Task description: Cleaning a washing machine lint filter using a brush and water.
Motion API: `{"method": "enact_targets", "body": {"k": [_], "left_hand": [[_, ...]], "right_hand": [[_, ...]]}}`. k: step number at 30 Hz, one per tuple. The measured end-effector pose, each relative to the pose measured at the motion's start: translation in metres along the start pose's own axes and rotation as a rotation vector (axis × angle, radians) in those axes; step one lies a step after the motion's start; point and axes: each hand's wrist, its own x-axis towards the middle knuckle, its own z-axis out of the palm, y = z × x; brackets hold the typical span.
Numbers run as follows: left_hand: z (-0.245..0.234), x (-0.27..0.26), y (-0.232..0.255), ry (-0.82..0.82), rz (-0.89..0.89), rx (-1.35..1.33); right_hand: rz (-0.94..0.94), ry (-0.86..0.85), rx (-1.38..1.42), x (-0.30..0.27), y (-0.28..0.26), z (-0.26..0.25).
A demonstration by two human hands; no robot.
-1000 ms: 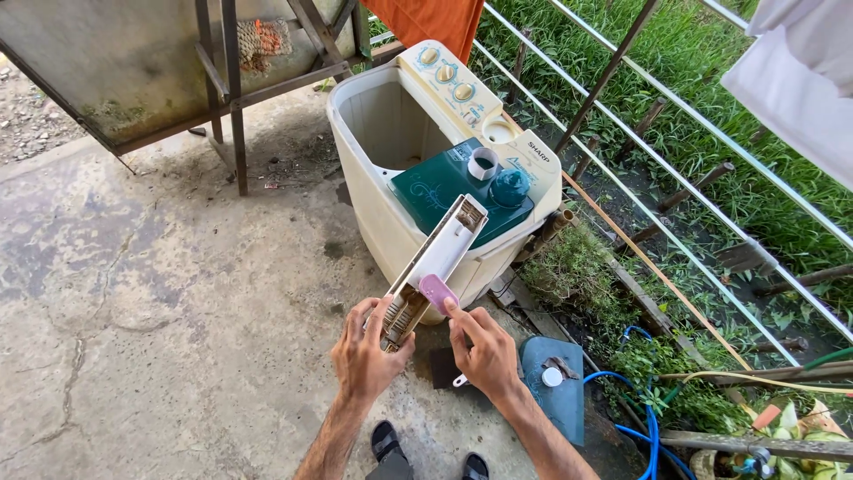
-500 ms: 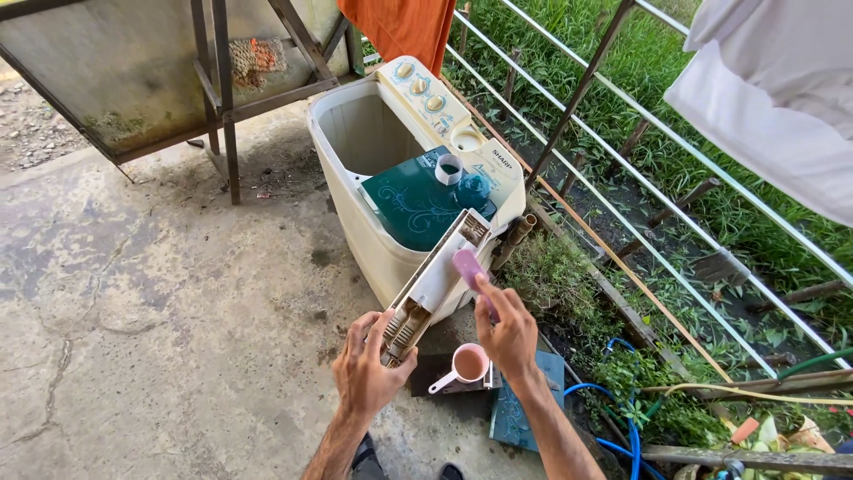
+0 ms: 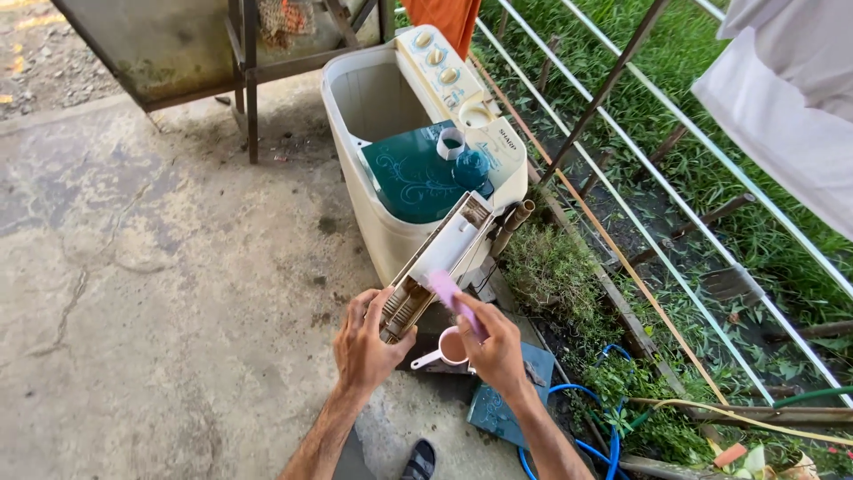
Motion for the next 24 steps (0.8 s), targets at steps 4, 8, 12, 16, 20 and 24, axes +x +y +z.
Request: {"method": "enact_targets", "body": {"k": [4, 8, 12, 16, 20, 24], "left_hand": [[0.011, -0.009, 0.013, 0.028, 0.015, 0.018], [0.027, -0.013, 0.011, -0.053, -0.042, 0.012], [0.042, -0.016, 0.006, -0.112, -0.076, -0.013], [0.058, -0.019, -0.007, -0.167, -0.073, -0.002], [0.074, -0.021, -0.025, -0.221, -0.101, 0.015], [0.103, -0.021, -0.064, -0.334, -0.123, 0.012]], "right_hand": [[0.151, 0.003, 0.038, -0.004, 0.008, -0.020], [0.196, 0.065, 0.077, -0.011, 0.028, -0.026], [0.237, 0.098, 0.074, -0.021, 0.046, -0.025], [0.315, 0.094, 0.083, -0.027, 0.064, -0.015], [0.379, 0.082, 0.064, -0.034, 0.081, -0.002], [0.429, 0.076, 0.035, -0.038, 0.102, 0.018]]}}
